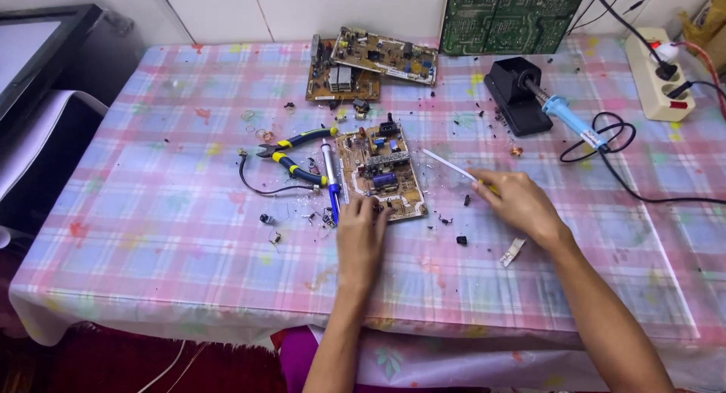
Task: The person uses a soldering iron and a desoldering pump to remove components from a circuit board. They flip the board over and use a screwdriver to scrape and clean the surface. The person continues to solder and desolder components on the circuit board.
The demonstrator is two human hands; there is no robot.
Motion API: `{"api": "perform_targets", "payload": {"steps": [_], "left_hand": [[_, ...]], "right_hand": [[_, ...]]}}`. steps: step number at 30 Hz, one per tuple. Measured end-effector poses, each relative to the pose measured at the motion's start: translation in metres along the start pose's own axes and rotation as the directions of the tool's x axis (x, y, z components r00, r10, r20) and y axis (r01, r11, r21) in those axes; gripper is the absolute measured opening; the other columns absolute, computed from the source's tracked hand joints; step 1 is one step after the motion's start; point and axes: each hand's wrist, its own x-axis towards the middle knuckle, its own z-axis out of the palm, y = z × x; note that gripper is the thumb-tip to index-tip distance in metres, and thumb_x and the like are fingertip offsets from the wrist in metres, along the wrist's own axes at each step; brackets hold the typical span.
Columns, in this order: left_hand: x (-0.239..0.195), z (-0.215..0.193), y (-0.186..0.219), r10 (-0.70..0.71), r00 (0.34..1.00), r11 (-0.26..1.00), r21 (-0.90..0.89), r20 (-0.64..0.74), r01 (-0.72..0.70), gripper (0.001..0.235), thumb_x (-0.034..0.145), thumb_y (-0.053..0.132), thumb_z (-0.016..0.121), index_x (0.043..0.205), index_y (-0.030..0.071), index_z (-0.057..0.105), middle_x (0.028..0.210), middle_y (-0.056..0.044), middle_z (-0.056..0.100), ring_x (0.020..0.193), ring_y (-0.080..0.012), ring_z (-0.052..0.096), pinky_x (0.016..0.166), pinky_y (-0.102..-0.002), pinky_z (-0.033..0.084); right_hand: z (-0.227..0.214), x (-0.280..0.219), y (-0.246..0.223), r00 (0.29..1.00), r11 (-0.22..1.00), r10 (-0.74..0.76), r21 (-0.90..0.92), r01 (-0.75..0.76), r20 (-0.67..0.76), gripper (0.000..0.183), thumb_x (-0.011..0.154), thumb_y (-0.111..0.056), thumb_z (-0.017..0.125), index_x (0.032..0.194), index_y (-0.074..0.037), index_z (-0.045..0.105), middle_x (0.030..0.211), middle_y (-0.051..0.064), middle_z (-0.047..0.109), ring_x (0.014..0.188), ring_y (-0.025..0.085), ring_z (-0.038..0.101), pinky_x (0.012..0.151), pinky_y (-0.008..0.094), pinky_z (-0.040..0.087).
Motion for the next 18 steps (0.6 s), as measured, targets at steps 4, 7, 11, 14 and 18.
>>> {"api": "perform_targets", "payload": {"steps": [4,7,11,14,18], "left_hand": [[0.007,0.006,0.015,0.0,0.999,0.985,0.173,0.035,-0.006,0.028,0.082,0.029,0.062,0.094,0.004,0.055,0.087,-0.015,0.054,0.084,-0.0338,0.057,0.072,-0.04,0.048],[0.007,0.014,0.014,0.037,0.999,0.967,0.251,0.038,-0.045,0.019,0.08,0.022,0.064,0.088,0.006,0.057,0.084,-0.012,0.052,0.081,-0.0318,0.056,0.071,-0.038,0.048],[0.0,0.023,0.008,0.079,0.996,0.968,0.234,0.049,-0.089,0.011,0.083,0.019,0.061,0.084,0.009,0.056,0.082,-0.01,0.051,0.078,-0.0298,0.057,0.068,-0.036,0.048],[-0.005,0.029,0.006,0.1,0.993,0.979,0.175,0.055,-0.108,0.009,0.083,0.018,0.06,0.083,0.01,0.056,0.081,-0.009,0.05,0.076,-0.029,0.057,0.067,-0.035,0.047],[-0.005,0.025,0.014,0.119,0.991,0.988,0.088,0.057,-0.124,0.016,0.085,0.024,0.06,0.081,0.009,0.056,0.079,-0.01,0.051,0.074,-0.0294,0.058,0.067,-0.035,0.048]], "right_hand": [[0.029,0.021,0.043,0.981,0.993,-0.104,0.041,0.112,-0.162,0.034,0.091,-0.025,0.047,0.121,-0.015,0.058,0.103,0.017,0.064,0.099,0.035,0.059,0.083,0.044,0.047],[0.033,0.021,0.055,0.974,0.989,-0.134,0.04,0.144,-0.184,0.032,0.092,-0.027,0.048,0.12,-0.019,0.059,0.101,0.014,0.066,0.096,0.032,0.061,0.082,0.039,0.048],[0.029,0.014,0.053,0.972,0.983,-0.154,0.073,0.169,-0.177,0.028,0.089,-0.023,0.052,0.114,-0.016,0.062,0.099,0.015,0.067,0.096,0.033,0.061,0.081,0.041,0.047],[0.027,0.011,0.056,0.973,0.984,-0.134,0.094,0.153,-0.186,0.027,0.089,-0.023,0.053,0.113,-0.016,0.063,0.097,0.013,0.067,0.095,0.032,0.061,0.081,0.041,0.047],[0.028,0.009,0.061,0.964,0.98,-0.13,0.115,0.16,-0.232,0.026,0.09,-0.023,0.053,0.112,-0.016,0.064,0.098,0.013,0.067,0.094,0.033,0.062,0.081,0.041,0.047]]}}
